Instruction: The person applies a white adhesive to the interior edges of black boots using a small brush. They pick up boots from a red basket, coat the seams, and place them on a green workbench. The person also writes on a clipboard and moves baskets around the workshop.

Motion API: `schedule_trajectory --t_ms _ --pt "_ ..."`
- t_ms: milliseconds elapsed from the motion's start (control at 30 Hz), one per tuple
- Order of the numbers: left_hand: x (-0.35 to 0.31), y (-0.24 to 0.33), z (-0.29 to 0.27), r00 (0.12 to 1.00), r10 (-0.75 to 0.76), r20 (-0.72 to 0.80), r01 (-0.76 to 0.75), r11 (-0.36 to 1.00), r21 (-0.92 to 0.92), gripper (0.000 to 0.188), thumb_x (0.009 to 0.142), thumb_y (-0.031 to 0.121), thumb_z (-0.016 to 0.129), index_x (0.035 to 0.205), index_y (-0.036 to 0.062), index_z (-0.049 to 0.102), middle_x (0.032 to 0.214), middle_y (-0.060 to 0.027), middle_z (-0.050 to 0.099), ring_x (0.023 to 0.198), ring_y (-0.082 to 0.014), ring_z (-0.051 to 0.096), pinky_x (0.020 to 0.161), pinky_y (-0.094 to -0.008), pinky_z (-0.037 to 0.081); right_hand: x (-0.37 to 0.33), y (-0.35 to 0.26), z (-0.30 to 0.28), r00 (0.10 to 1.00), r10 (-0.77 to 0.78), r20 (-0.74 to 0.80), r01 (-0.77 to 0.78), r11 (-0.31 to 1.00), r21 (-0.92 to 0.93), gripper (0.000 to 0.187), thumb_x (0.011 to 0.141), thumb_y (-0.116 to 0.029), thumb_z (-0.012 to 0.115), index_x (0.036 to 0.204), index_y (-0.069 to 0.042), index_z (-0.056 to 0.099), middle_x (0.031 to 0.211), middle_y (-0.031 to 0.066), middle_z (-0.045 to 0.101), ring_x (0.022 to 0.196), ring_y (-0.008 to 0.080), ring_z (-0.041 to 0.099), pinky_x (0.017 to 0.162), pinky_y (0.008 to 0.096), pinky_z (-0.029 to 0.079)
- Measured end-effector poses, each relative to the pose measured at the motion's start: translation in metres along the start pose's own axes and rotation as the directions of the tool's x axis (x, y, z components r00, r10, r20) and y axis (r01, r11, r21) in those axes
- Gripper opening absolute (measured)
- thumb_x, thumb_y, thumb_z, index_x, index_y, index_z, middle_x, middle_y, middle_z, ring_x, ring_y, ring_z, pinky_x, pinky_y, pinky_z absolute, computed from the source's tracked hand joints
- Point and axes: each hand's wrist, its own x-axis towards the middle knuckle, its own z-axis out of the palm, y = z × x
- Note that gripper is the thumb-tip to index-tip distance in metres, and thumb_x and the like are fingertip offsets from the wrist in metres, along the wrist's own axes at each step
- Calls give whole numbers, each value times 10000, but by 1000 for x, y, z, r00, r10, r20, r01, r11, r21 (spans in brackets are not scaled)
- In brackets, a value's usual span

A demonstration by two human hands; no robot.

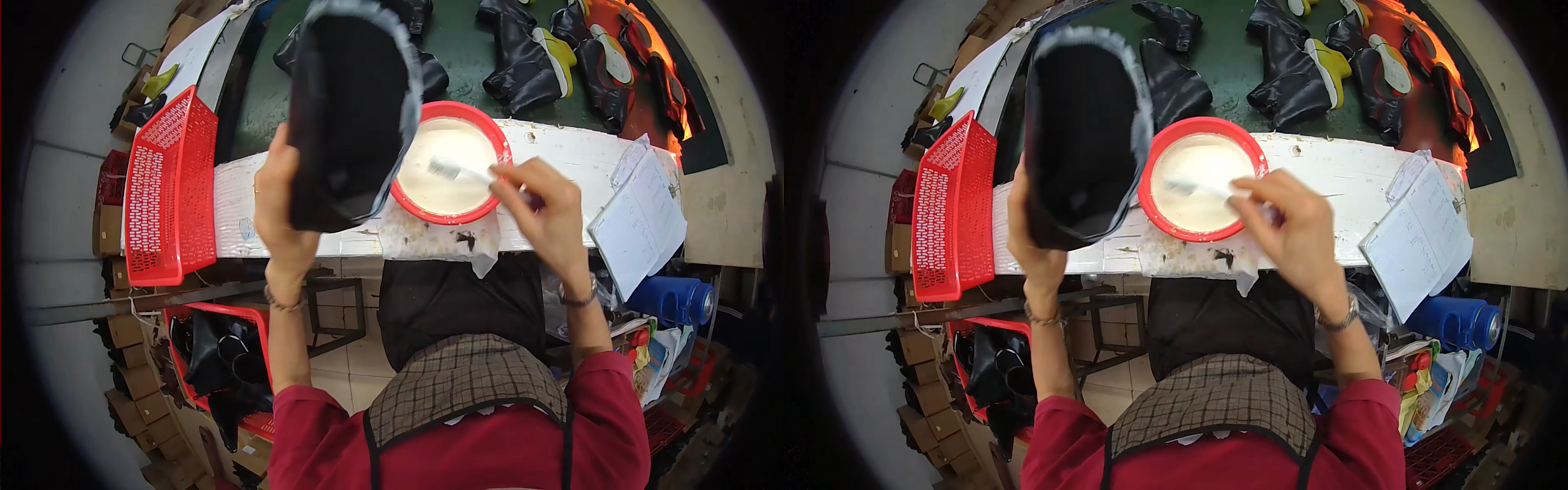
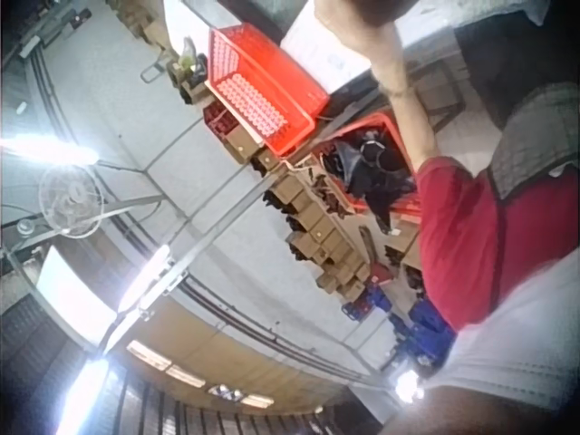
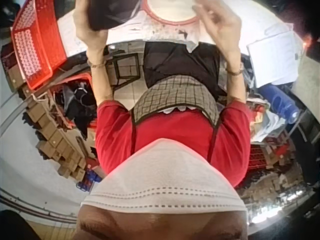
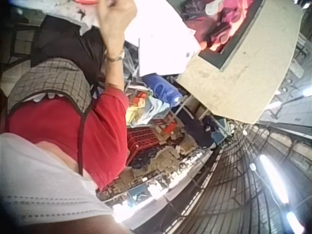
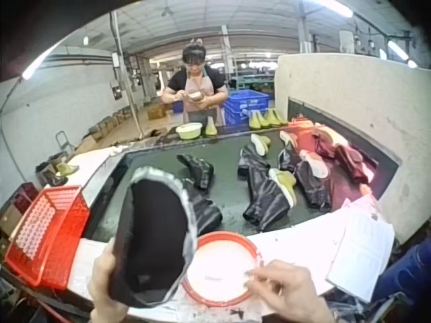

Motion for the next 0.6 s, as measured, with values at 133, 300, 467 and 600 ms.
schedule_trajectory --t_ms 133,300,467,600 --pt "-18 -4 -38 876 -447 180 481 794 -372 730 841 -67 734 1510 -33 446 1476 -173 554 1357 -235 532 1167 -376 395 13 57 -3 979 -195 63 198 826 -528 164 857 -218 798 952 -85 786 841 39 694 665 234 669 586 337 497" --pt "-76 -33 -78 688 -539 486 720 425 -548 719 851 -36 725 1514 -26 447 1472 -179 558 1365 -243 532 1172 -378 394 32 41 -21 996 -59 65 70 978 -196 138 863 -183 796 975 -103 802 872 23 685 699 170 639 577 300 477" --pt "-88 -29 -70 662 -557 501 711 258 -654 684 879 5 694 1514 -28 444 1474 -181 557 1364 -248 535 1173 -381 396 52 23 -7 931 -363 -30 361 907 218 199 824 -102 827 1021 -93 804 880 23 688 702 143 607 593 292 441" --pt "-81 -29 -68 662 -565 493 694 213 -688 658 901 38 670 1515 -29 442 1476 -182 557 1364 -251 537 1174 -384 397 48 25 -10 936 -351 28 344 928 143 177 818 -89 826 993 -81 804 870 25 695 726 145 603 650 303 434"
